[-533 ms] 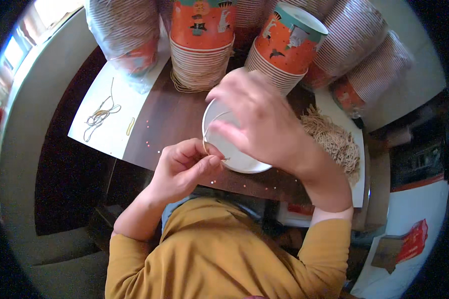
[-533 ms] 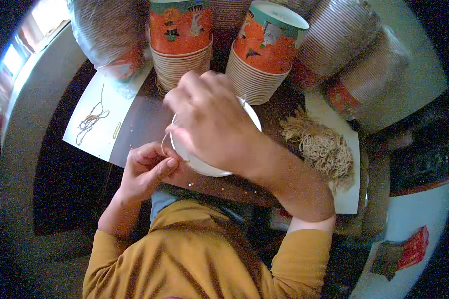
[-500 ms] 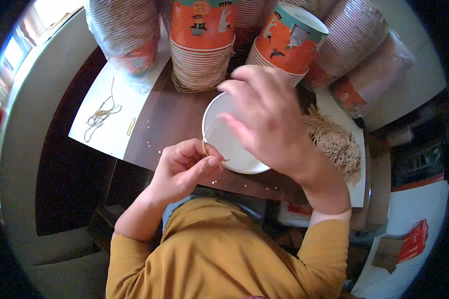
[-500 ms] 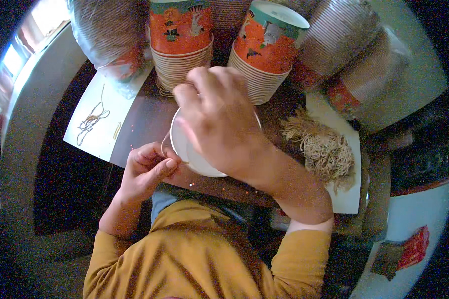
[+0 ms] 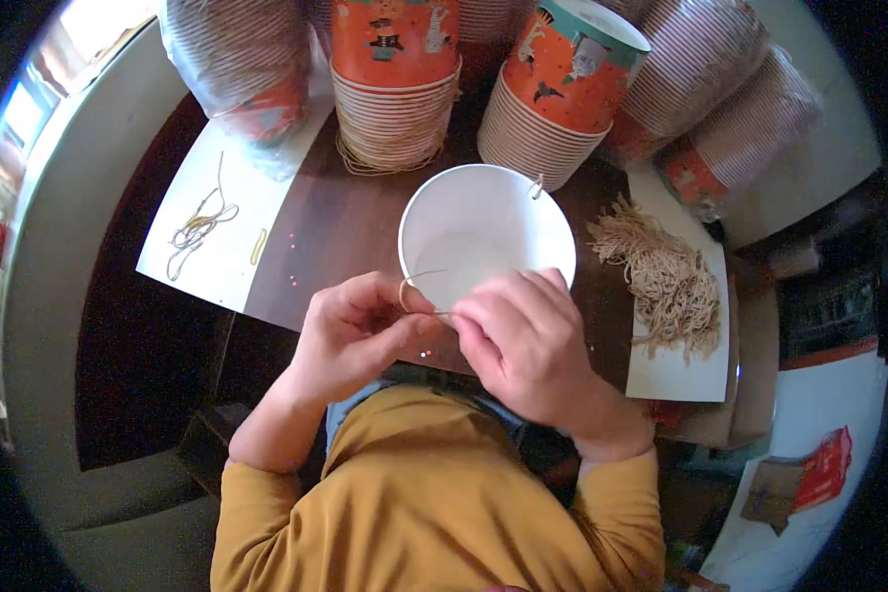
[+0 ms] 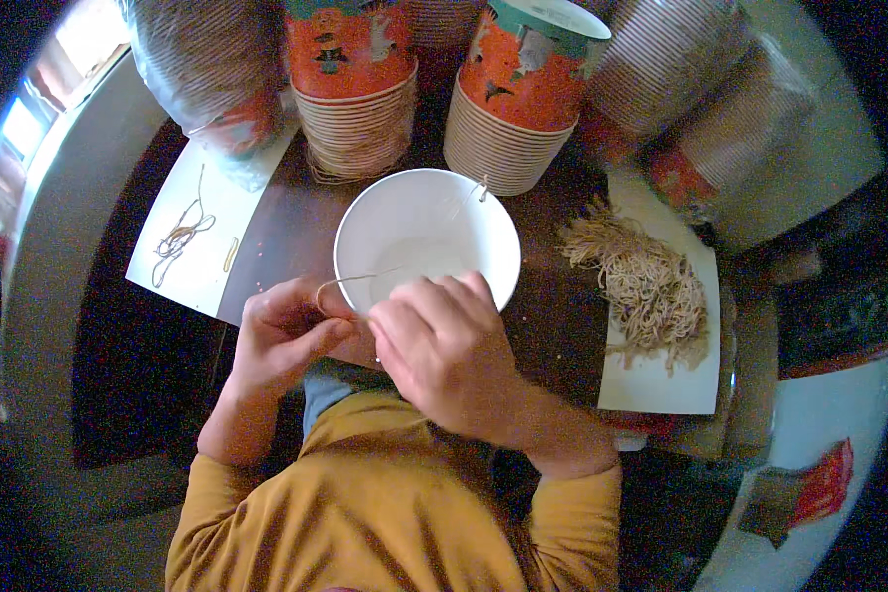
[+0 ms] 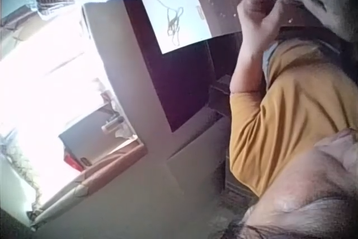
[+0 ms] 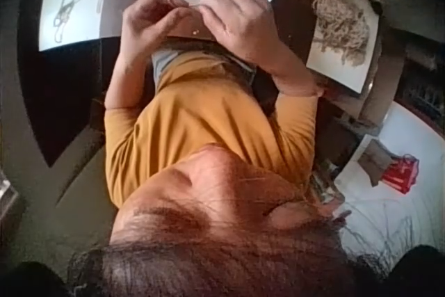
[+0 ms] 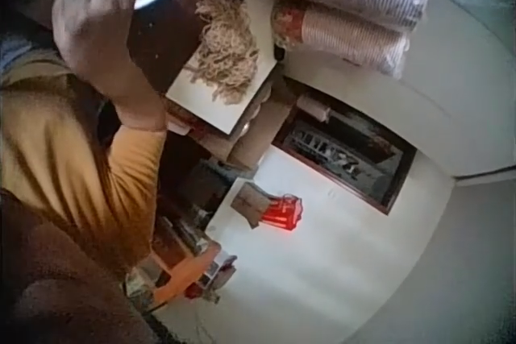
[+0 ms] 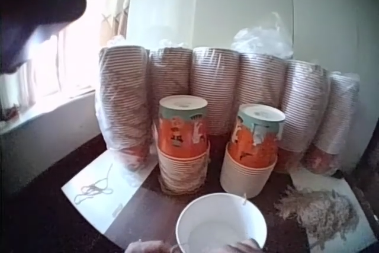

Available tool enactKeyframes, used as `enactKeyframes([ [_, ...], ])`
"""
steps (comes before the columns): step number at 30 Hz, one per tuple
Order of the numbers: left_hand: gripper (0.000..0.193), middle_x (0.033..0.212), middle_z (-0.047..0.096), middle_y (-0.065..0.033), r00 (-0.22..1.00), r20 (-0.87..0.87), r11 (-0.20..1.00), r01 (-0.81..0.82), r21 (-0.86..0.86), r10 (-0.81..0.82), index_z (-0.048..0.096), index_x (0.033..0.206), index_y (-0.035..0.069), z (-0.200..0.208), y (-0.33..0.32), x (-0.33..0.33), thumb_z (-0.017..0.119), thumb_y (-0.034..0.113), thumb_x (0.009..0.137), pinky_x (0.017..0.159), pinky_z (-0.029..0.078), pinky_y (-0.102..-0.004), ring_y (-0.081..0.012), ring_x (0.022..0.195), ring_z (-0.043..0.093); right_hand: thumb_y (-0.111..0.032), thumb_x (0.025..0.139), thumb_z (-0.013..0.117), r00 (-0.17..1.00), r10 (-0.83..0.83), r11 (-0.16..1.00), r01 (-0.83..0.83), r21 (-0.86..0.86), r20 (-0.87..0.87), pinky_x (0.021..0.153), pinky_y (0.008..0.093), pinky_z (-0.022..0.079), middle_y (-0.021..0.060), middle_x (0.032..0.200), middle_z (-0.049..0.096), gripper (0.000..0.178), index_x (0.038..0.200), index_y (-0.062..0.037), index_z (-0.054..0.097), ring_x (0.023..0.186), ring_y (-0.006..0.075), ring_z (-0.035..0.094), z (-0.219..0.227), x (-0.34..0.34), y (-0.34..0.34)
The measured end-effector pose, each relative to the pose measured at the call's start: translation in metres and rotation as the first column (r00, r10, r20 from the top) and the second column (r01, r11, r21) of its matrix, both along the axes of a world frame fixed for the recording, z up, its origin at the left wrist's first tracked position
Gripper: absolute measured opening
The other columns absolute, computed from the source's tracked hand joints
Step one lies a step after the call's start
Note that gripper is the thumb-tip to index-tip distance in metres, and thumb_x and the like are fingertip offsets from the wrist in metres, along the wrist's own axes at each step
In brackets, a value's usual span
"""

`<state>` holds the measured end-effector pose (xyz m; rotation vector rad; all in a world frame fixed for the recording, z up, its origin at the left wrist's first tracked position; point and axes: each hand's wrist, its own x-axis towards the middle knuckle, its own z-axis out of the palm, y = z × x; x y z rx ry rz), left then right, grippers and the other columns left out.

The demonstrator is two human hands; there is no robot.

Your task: The person threads a string through pre-punched holes in the rim of paper buckets to create handles.

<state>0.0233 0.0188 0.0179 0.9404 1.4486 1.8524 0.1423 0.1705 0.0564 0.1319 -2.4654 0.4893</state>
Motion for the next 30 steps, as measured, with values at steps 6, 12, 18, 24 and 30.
enactKeyframes([
  [6,0.018,0.083,0.068,-0.0056,0.582,-0.756,0.931,-0.351,0.097,0.298,0.064,0.086,0.005,-0.004,-0.006,0.015,0.071,-0.004,0.072,0.06,0.046,-0.0254,-0.0166,0.065,0.062,0.002,0.071,0.07,0.991,-0.129,0.99,0.127,-0.053,-0.039,0.061,0.0327,0.05,0.0096,0.083,0.057,0.02,0.088,-0.0023,0.06,0.071,0.0244,0.061,-0.031,0.02,-0.041],
  [12,0.015,0.081,0.068,-0.0089,0.699,-0.607,0.902,-0.425,0.073,0.379,0.061,0.085,0.001,-0.03,-0.008,0.021,0.071,-0.005,0.076,0.065,0.05,-0.0256,-0.0156,0.072,0.063,0.0,0.073,0.07,0.949,-0.287,0.957,0.277,-0.085,-0.13,0.056,0.0329,0.051,0.009,0.082,0.061,0.022,0.094,-0.0017,0.063,0.066,0.0241,0.063,-0.066,0.009,-0.042],
  [18,0.008,0.088,0.068,-0.0105,0.886,0.407,0.958,-0.276,0.076,0.223,0.06,0.091,-0.002,-0.049,-0.002,0.025,0.065,-0.001,0.085,0.073,0.053,-0.0249,-0.0129,0.079,0.065,-0.004,0.08,0.065,0.965,-0.236,0.953,0.206,-0.223,-0.115,0.066,0.0372,0.053,0.0118,0.091,0.066,0.025,0.104,-0.0012,0.063,0.075,0.0292,0.065,-0.092,-0.014,-0.041],
  [24,0.008,0.088,0.068,-0.0099,0.868,0.424,0.939,-0.329,0.1,0.258,0.06,0.088,-0.001,-0.049,-0.009,0.018,0.066,-0.002,0.083,0.072,0.053,-0.024,-0.012,0.078,0.064,-0.001,0.086,0.055,0.997,0.04,0.64,-0.072,-0.765,-0.06,0.079,0.0311,0.051,0.0127,0.094,0.065,0.015,0.096,0.0022,0.066,0.091,0.0224,0.064,-0.077,-0.025,-0.038],
  [30,0.009,0.085,0.067,-0.0081,0.889,0.217,0.905,-0.423,0.056,0.402,0.061,0.088,-0.002,-0.045,-0.014,0.02,0.068,-0.003,0.082,0.068,0.051,-0.0229,-0.0108,0.076,0.063,-0.012,0.09,0.058,0.963,0.25,-0.119,-0.071,-0.99,-0.099,0.083,0.0268,0.049,0.006,0.092,0.068,0.017,0.097,0.0,0.068,0.085,0.0118,0.062,-0.072,-0.031,-0.043],
])
